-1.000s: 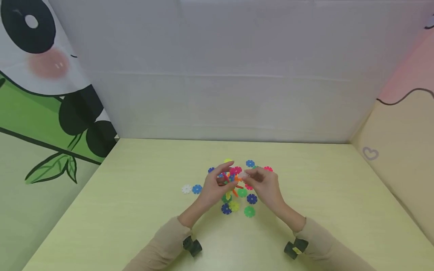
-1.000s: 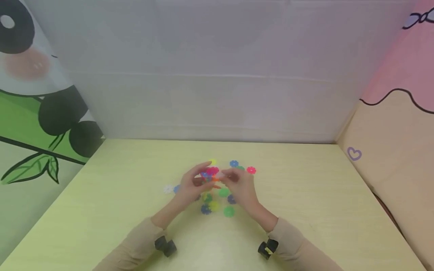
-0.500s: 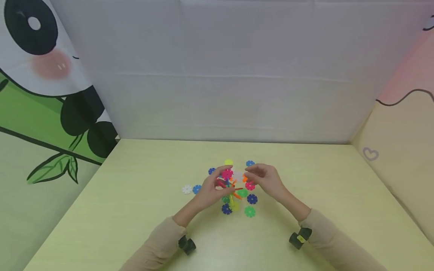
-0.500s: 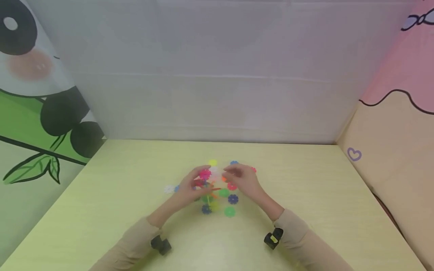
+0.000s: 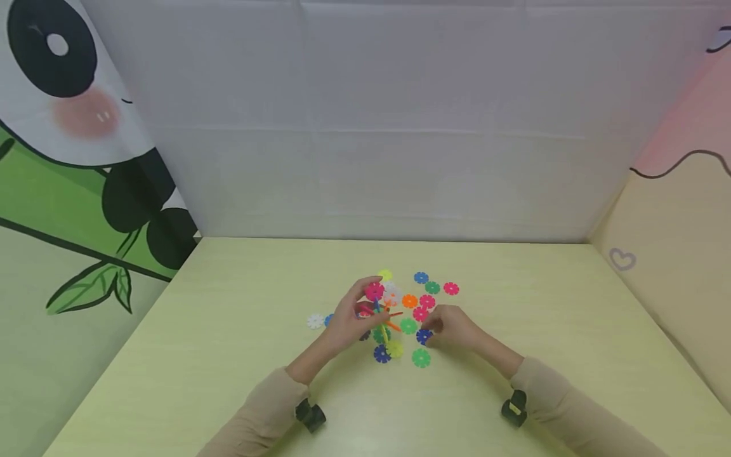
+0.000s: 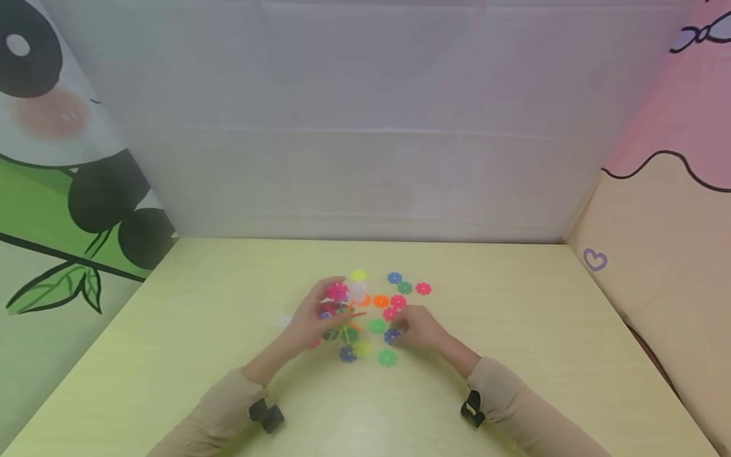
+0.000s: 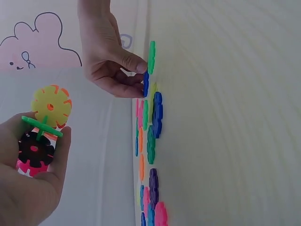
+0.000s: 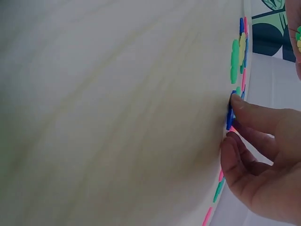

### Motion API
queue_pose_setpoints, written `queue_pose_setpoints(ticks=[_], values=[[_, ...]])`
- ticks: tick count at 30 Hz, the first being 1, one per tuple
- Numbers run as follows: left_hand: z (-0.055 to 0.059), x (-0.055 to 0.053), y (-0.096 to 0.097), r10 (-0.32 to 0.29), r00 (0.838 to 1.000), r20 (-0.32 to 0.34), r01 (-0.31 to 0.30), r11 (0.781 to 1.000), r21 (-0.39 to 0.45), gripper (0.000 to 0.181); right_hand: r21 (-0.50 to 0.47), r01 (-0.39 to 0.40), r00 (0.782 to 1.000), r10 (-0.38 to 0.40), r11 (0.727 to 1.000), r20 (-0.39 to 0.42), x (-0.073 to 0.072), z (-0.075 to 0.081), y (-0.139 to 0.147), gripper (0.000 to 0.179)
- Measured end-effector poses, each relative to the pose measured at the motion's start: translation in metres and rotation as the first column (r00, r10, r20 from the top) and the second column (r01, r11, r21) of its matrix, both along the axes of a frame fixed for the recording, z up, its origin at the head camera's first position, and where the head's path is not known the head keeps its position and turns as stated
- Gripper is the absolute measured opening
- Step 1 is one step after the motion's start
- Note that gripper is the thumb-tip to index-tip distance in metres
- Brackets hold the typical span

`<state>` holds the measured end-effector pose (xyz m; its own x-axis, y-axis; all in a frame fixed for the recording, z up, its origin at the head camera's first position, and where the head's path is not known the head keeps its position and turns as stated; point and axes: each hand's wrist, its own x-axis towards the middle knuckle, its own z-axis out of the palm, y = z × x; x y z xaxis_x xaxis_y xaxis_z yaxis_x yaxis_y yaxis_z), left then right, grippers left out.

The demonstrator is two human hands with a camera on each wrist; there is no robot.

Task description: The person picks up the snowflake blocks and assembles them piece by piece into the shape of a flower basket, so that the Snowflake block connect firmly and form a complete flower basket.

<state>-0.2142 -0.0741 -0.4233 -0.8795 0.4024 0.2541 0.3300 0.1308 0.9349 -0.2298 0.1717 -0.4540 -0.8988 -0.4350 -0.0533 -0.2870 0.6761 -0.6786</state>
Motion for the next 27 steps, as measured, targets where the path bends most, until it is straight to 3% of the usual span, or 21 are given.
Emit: queue_pose_setpoints(ticks=[4,8,10,13,15,18,21,24,27], values=[[-0.002,0.0,0.002,-0.005,0.999,0.039,0.004,1.0,0.02,0.064,0.05,-0.04,0.998,0.043,0.998,-0.053,0.003,0.005,-0.002,0.02],[-0.001,0.0,0.003,0.02,0.999,0.04,-0.02,1.0,0.019,0.063,0.056,0.003,0.997,0.002,0.998,-0.081,0.006,0.009,-0.002,0.022],[-0.001,0.0,0.005,0.041,0.998,0.051,-0.042,0.999,0.028,0.063,0.012,0.019,0.995,-0.018,1.0,-0.102,0.008,0.012,-0.001,0.02],[0.0,-0.001,0.007,0.069,0.993,0.097,-0.076,0.995,0.064,0.064,-0.135,0.036,0.991,-0.053,0.99,-0.12,0.012,0.02,-0.001,0.014],[0.0,-0.001,0.008,0.086,0.989,0.124,-0.096,0.992,0.08,0.065,-0.273,0.041,0.991,-0.075,0.961,-0.114,0.016,0.028,-0.003,0.015],[0.001,-0.001,0.012,0.098,0.986,0.137,-0.112,0.989,0.097,0.065,-0.458,0.065,0.988,-0.122,0.887,-0.096,0.02,0.041,-0.008,0.019],[0.002,0.0,0.015,0.107,0.985,0.135,-0.12,0.988,0.093,0.064,-0.566,0.099,0.982,-0.171,0.819,-0.076,0.023,0.05,-0.014,0.02],[0.003,0.001,0.018,0.113,0.984,0.14,-0.126,0.988,0.088,0.065,-0.601,0.138,0.978,-0.205,0.787,-0.044,0.025,0.054,-0.02,0.02],[0.003,0.001,0.02,0.111,0.985,0.134,-0.124,0.988,0.09,0.064,-0.602,0.16,0.974,-0.225,0.783,-0.034,0.027,0.053,-0.024,0.019]])
